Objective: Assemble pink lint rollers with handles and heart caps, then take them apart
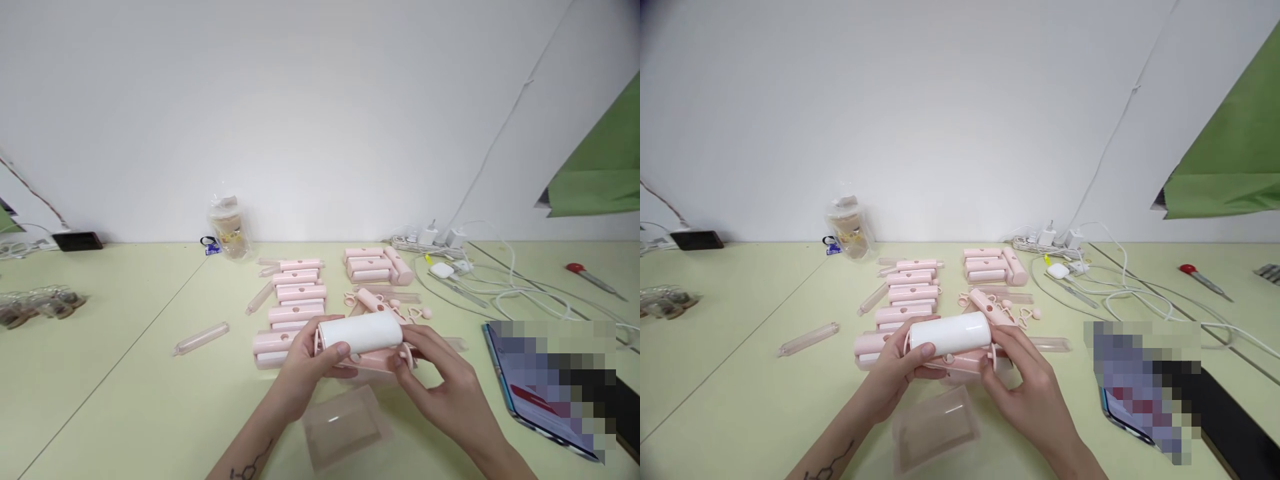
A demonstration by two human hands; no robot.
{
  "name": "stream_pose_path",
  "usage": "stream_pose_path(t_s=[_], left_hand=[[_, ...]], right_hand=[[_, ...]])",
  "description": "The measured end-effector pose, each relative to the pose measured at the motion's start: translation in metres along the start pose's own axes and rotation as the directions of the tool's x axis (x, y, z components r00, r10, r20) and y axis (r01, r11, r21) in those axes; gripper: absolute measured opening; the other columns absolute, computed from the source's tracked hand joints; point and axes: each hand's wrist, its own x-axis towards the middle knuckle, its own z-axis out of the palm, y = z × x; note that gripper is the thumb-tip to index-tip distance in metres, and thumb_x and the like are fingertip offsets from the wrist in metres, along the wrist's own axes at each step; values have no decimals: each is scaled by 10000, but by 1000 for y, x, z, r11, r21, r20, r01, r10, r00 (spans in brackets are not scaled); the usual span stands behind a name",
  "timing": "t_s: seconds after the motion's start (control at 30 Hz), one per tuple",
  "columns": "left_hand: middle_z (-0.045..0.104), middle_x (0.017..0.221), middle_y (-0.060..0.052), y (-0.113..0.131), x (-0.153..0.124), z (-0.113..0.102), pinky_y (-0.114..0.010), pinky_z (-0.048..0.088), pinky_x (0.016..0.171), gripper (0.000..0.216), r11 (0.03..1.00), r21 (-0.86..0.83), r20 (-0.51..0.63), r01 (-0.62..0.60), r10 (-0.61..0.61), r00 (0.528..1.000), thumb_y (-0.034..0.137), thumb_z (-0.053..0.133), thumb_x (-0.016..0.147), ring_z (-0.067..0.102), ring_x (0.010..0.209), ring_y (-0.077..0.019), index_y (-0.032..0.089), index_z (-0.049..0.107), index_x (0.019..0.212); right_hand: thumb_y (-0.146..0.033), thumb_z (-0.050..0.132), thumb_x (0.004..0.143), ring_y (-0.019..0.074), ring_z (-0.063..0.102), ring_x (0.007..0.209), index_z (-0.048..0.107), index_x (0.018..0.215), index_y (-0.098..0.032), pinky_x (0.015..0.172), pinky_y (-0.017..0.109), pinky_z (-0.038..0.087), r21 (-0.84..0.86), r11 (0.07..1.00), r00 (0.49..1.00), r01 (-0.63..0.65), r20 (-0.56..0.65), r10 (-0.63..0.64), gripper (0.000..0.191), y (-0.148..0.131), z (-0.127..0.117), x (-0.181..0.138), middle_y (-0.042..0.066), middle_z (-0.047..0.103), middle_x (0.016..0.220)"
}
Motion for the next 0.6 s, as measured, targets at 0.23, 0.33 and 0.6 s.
stream_pose_path(t_s=[0.23, 0.33, 0.6], left_hand=[[632, 927, -67, 0, 1, -1, -342, 566, 662, 514, 998, 38, -37, 43, -42, 998, 317, 751, 632, 642, 776, -218, 177, 567, 1091], [639, 942, -70, -1, 2, -1, -331, 574, 633, 538, 999, 25, -43, 48, -47, 998, 290, 775, 600, 643, 772, -218, 174, 579, 1087], [650, 892, -68, -5, 1, -2, -294, 577, 576, 547, 998, 36, -32, 51, -50, 998, 213, 805, 546, 637, 742, -205, 156, 601, 1051]], right_hand=[[-176, 482, 768, 174, 579, 610, 593, 911, -210, 503, 286, 478, 0, 998, 998, -67, 10, 67, 184, 6, -2, 1, 49, 661, 814], [-176, 477, 755, 164, 561, 571, 604, 896, -192, 491, 273, 472, 2, 996, 996, -88, 10, 87, 191, 8, -2, 1, 40, 653, 738], [-179, 487, 705, 129, 498, 470, 615, 791, -171, 413, 220, 419, 177, 959, 975, -223, 49, 218, 154, 4, -5, 5, 2, 567, 584]])
